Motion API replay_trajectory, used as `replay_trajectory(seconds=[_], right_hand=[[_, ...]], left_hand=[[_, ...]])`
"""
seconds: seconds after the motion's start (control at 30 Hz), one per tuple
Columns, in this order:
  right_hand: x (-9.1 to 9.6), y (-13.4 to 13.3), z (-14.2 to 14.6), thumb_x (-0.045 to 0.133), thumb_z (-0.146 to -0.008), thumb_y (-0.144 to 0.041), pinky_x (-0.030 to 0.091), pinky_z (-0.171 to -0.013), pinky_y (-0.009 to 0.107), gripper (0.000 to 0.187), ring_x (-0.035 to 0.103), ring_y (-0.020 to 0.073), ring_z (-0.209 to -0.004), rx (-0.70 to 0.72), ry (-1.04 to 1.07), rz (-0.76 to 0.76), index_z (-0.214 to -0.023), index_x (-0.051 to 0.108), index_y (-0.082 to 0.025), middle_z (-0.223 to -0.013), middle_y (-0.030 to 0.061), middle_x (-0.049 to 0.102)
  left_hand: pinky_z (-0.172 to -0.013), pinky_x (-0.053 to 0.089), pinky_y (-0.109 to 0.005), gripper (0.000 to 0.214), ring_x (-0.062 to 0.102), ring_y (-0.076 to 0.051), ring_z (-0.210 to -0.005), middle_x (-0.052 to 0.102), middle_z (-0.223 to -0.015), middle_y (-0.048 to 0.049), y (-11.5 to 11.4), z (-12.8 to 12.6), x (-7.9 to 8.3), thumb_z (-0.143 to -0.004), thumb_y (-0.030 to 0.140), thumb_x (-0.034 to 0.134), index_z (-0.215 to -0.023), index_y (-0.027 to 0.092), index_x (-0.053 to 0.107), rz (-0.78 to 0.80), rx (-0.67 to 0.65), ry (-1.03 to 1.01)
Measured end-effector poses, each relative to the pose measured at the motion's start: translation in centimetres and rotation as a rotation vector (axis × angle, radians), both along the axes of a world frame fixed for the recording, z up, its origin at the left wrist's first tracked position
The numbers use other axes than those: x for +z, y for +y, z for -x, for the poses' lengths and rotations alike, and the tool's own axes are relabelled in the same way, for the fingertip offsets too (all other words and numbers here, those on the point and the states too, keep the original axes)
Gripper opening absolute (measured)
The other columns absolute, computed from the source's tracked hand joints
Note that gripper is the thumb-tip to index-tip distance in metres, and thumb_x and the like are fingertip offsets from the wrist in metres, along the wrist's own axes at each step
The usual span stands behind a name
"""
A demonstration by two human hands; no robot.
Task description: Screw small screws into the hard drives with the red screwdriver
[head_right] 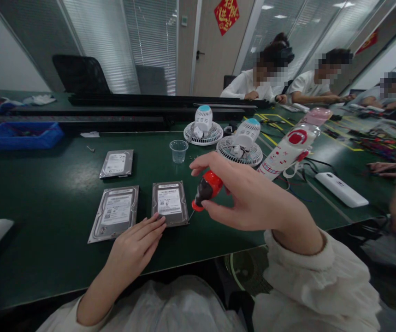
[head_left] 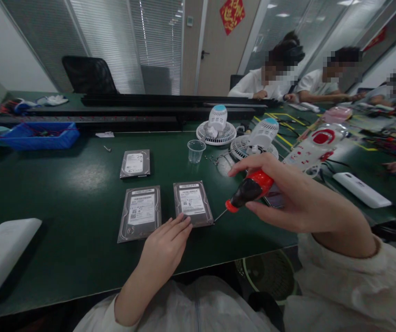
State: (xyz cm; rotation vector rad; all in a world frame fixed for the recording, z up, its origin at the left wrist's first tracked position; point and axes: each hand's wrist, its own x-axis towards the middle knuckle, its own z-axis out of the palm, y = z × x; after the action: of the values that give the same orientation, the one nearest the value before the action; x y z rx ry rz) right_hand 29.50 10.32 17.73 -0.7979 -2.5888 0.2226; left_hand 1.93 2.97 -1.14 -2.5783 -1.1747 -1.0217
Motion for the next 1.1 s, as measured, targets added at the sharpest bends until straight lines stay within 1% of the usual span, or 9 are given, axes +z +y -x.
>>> replay_trajectory(seconds=[0.07,0.17,0.27,0.37,0.47,0.63,0.77,0.9,1.1], right_hand=[[0.0,0.0,-0.1,0.067,-0.091,-0.021,0.054,-0.065,0.028,0.038,0.072,0.0161,-0.072,0.043,0.012,0.021,-0.128,0.058,-0.020,-0.097,0.0026,0.076],[-0.3,0.2,-0.4,0.076,-0.094,-0.032,0.048,-0.058,0.025,0.025,0.067,0.0120,-0.061,0.024,0.052,-0.036,-0.113,0.064,-0.022,-0.082,-0.0036,0.073],[-0.6,0.1,-0.8,0.085,-0.089,-0.041,0.043,-0.052,0.023,0.028,0.058,0.0080,-0.052,-0.028,0.119,-0.145,-0.099,0.067,-0.022,-0.073,-0.0067,0.069],[-1.1,-0.3,-1.4,0.088,-0.087,-0.037,0.040,-0.051,0.023,0.026,0.055,0.0069,-0.052,-0.123,0.250,-0.262,-0.095,0.069,-0.022,-0.073,-0.0060,0.068],[-2.2,-0.5,-2.2,0.089,-0.084,-0.032,0.045,-0.058,0.026,0.023,0.061,0.0104,-0.063,-0.323,0.467,-0.366,-0.097,0.073,-0.022,-0.082,-0.0017,0.072],[-6.7,-0.4,-3.3,0.094,-0.074,-0.029,0.054,-0.061,0.030,0.030,0.073,0.0180,-0.070,-0.620,0.574,-0.511,-0.092,0.071,-0.022,-0.084,0.0021,0.078],[-12.1,-1.1,-3.5,0.087,-0.081,-0.032,0.064,-0.075,0.037,0.028,0.082,0.0247,-0.087,-0.726,0.586,-0.385,-0.092,0.063,-0.024,-0.096,0.0059,0.084],[-16.5,-2.4,-3.1,0.081,-0.087,-0.031,0.061,-0.069,0.034,0.023,0.079,0.0219,-0.077,-0.800,0.448,-0.390,-0.089,0.059,-0.024,-0.097,0.0065,0.083],[-19.0,-3.6,-2.2,0.070,-0.093,-0.029,0.061,-0.071,0.034,0.018,0.076,0.0224,-0.084,-0.823,0.326,-0.361,-0.089,0.052,-0.026,-0.100,0.0077,0.076]], left_hand=[[-0.097,0.071,-0.049,0.030,0.080,-0.032,-0.119,0.083,-0.126,-0.0130,0.0,0.0,0.0,-0.106,0.008,0.049,-0.119,0.011,0.077,-0.002,-0.001,-0.003],[-0.097,0.071,-0.049,0.030,0.080,-0.032,-0.119,0.083,-0.126,-0.0135,0.0,0.0,0.0,-0.106,0.008,0.050,-0.120,0.011,0.077,-0.003,-0.002,-0.004],[-0.096,0.071,-0.049,0.030,0.081,-0.032,-0.119,0.083,-0.126,-0.0140,-0.1,0.0,0.0,-0.106,0.008,0.050,-0.120,0.010,0.077,-0.003,-0.008,-0.004],[-0.097,0.071,-0.049,0.031,0.080,-0.031,-0.119,0.083,-0.126,-0.0139,-0.1,0.0,0.0,-0.106,0.008,0.049,-0.120,0.010,0.077,-0.003,-0.007,0.000],[-0.099,0.070,-0.046,0.032,0.080,-0.030,-0.120,0.083,-0.127,-0.0130,0.0,0.0,0.1,-0.107,0.008,0.049,-0.120,0.011,0.077,-0.001,-0.001,0.005],[-0.099,0.070,-0.045,0.031,0.080,-0.030,-0.120,0.083,-0.126,-0.0126,0.0,-0.1,0.2,-0.107,0.009,0.049,-0.120,0.011,0.077,-0.004,0.005,0.000],[-0.099,0.070,-0.046,0.030,0.080,-0.030,-0.120,0.083,-0.126,-0.0126,0.0,-0.1,0.0,-0.106,0.007,0.050,-0.121,0.011,0.077,0.000,0.005,-0.015],[-0.099,0.071,-0.047,0.028,0.080,-0.031,-0.121,0.083,-0.127,-0.0136,0.0,-0.1,-0.1,-0.104,0.007,0.055,-0.122,0.010,0.076,0.007,-0.003,-0.026],[-0.100,0.070,-0.045,0.028,0.080,-0.030,-0.121,0.083,-0.127,-0.0120,0.0,-0.1,-0.1,-0.106,0.008,0.053,-0.121,0.012,0.076,0.007,0.004,-0.015]])
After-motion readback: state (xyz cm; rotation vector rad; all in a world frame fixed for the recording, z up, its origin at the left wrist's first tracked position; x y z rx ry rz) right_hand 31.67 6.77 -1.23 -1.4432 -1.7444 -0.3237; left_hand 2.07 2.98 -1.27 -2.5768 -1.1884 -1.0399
